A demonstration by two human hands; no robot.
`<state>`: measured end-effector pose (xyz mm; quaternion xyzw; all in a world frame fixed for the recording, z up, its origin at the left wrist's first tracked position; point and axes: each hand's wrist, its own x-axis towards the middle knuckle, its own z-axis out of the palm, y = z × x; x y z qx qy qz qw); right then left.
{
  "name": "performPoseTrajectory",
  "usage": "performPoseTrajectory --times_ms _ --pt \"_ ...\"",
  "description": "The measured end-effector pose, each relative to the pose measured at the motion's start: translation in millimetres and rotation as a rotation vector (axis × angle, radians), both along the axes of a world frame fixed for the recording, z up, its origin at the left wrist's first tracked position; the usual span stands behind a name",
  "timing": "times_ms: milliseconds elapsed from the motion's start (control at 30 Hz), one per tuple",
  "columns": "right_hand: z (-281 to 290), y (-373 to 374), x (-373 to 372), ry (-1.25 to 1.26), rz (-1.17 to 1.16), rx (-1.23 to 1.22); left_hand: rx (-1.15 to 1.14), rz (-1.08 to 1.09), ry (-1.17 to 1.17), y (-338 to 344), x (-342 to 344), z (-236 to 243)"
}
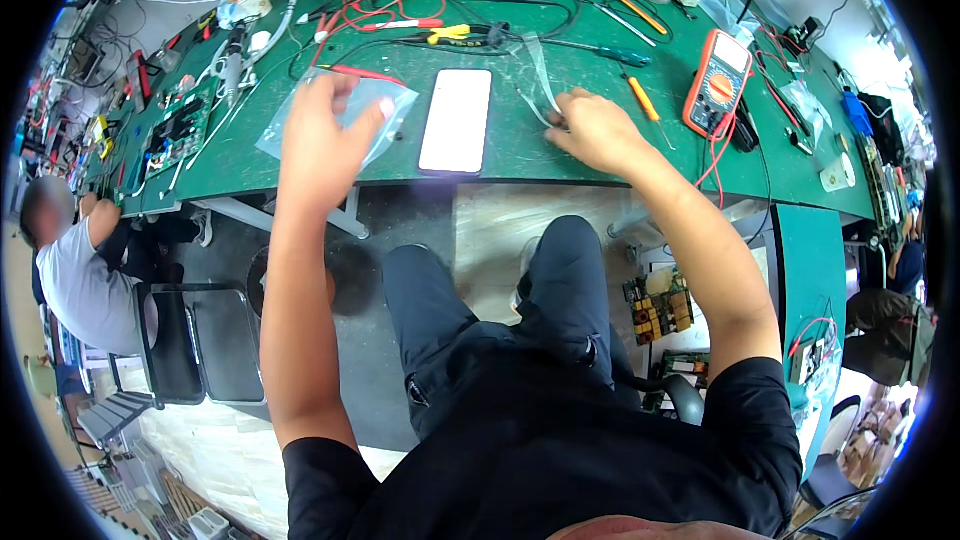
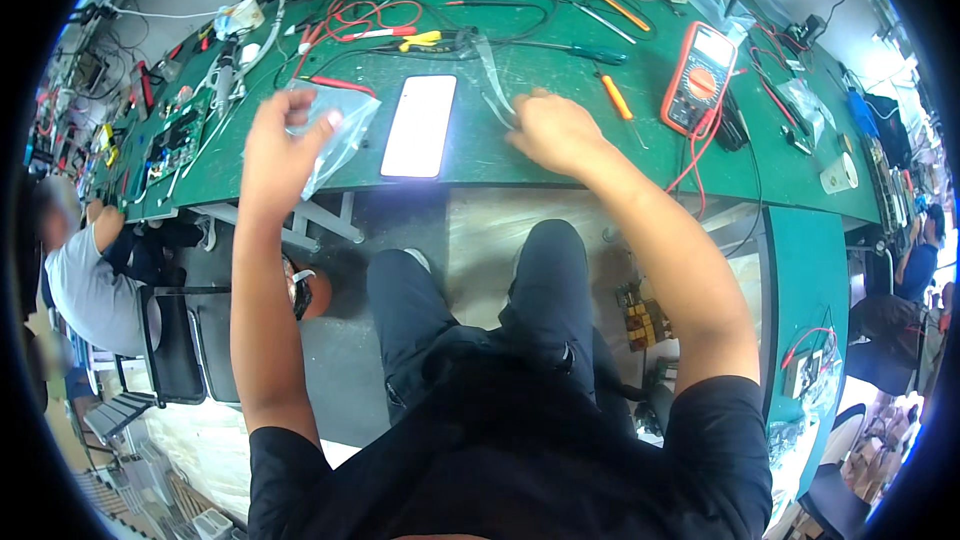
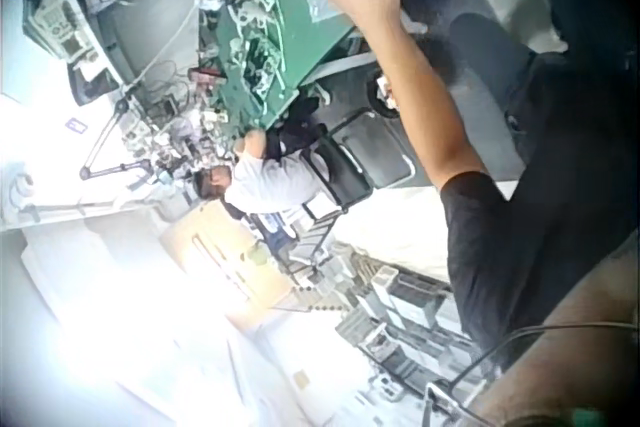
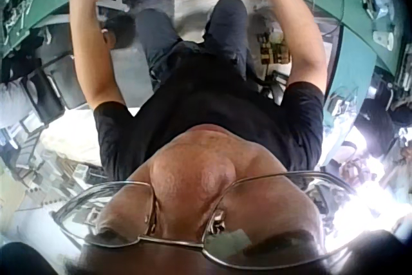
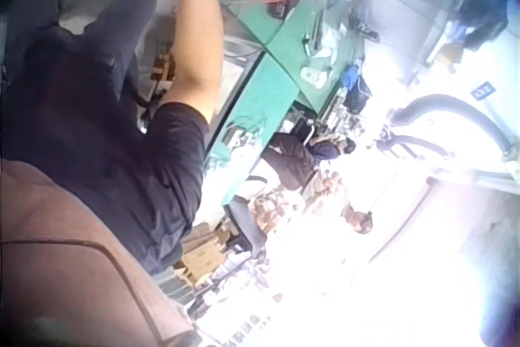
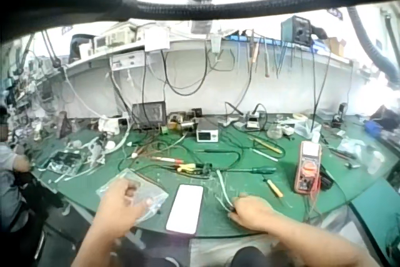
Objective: The person removes electronic components from a plastic bag and uses a multimeter to test them on a workbench.
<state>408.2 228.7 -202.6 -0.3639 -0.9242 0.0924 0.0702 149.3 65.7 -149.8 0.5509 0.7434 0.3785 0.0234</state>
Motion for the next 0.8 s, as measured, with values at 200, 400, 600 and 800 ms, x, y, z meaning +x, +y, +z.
performPoseTrajectory --times_ms 200,400,600,800 --pt "-1.1 6.8 -12.8 -0.006 -0.069 0.046 -0.043 0.126 0.303 -35.3 -25.2 -49.1" --pt "62.5 -33.9 -39.3 0.676 0.011 -0.461 0.054 0.206 0.301 -30.9 -41.3 -37.2" --pt "113.3 -88.1 -101.9 0.765 0.239 -0.547 0.192 0.184 0.436 -44.9 -62.3 -1.9" --pt "157.8 -119.3 -162.8 1.161 0.452 -0.575 0.232 0.152 0.54 -73.7 -68.1 60.0"
